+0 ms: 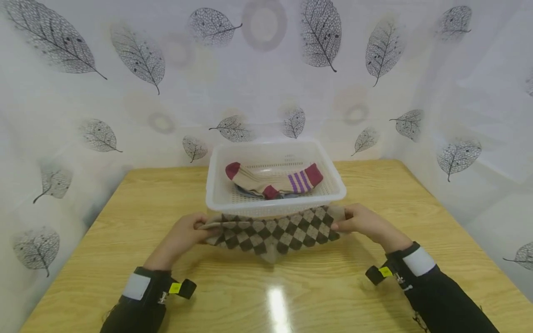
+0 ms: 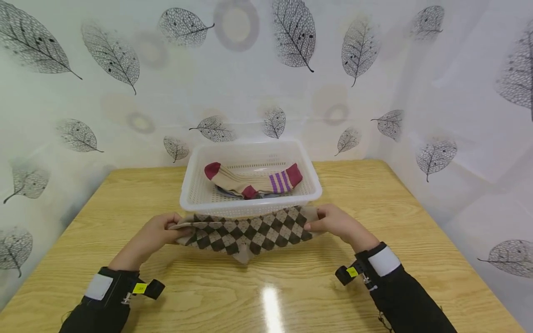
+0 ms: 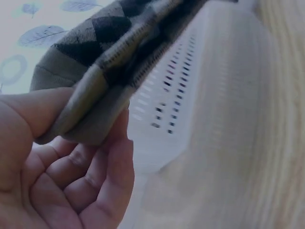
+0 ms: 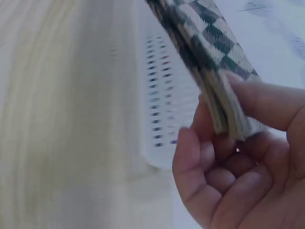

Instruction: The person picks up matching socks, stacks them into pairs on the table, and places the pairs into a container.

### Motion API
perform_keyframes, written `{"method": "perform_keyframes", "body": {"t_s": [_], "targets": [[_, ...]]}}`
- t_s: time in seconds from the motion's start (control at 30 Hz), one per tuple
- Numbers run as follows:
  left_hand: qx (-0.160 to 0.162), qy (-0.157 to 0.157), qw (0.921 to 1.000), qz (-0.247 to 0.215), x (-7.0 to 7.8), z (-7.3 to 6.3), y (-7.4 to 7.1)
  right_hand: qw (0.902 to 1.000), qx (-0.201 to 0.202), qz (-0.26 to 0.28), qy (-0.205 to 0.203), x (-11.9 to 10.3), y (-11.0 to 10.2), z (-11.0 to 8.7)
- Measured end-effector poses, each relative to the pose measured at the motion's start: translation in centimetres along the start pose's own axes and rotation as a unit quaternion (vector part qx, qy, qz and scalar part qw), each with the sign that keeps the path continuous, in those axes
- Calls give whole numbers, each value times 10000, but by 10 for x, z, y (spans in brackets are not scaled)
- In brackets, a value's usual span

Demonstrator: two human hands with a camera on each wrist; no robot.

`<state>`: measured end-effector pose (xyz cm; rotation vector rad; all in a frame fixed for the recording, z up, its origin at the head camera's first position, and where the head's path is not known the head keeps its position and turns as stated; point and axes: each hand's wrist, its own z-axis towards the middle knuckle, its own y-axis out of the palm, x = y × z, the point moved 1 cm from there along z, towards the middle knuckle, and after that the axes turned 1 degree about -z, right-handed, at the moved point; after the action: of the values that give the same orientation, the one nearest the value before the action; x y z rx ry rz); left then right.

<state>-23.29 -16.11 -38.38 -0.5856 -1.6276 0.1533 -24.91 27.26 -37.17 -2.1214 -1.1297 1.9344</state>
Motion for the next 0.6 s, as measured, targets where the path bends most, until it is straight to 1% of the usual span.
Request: {"method": "perform_keyframes", "body": {"t_s": [0.1, 0.2, 0.27, 0.37, 0.43, 0.5, 0.6], "targets": [[-121, 53, 9997, -195, 5, -1, -7, 9996, -145, 75, -231, -10, -8, -7], [-253, 287, 9980, -495, 9, -1, -13, 9990, -211, 41, -394, -21, -16, -12], [-321, 545, 9954, -716, 13, 1, -16, 9986, -210, 19, -482, -27, -21, -13], [-399, 836, 9901, -1058, 19, 3, -18, 9989, -88, -111, -439, -35, -29, -16], [-386, 990, 9874, -1172, 24, 6, -19, 9990, 41, -215, -385, -39, -33, -16], [-381, 1008, 9862, -1254, 29, 9, -20, 9986, 163, -382, -313, -44, -38, -16], [-336, 999, 9872, -1194, 37, 14, -23, 9972, 322, -632, -229, -50, -45, -15]]}}
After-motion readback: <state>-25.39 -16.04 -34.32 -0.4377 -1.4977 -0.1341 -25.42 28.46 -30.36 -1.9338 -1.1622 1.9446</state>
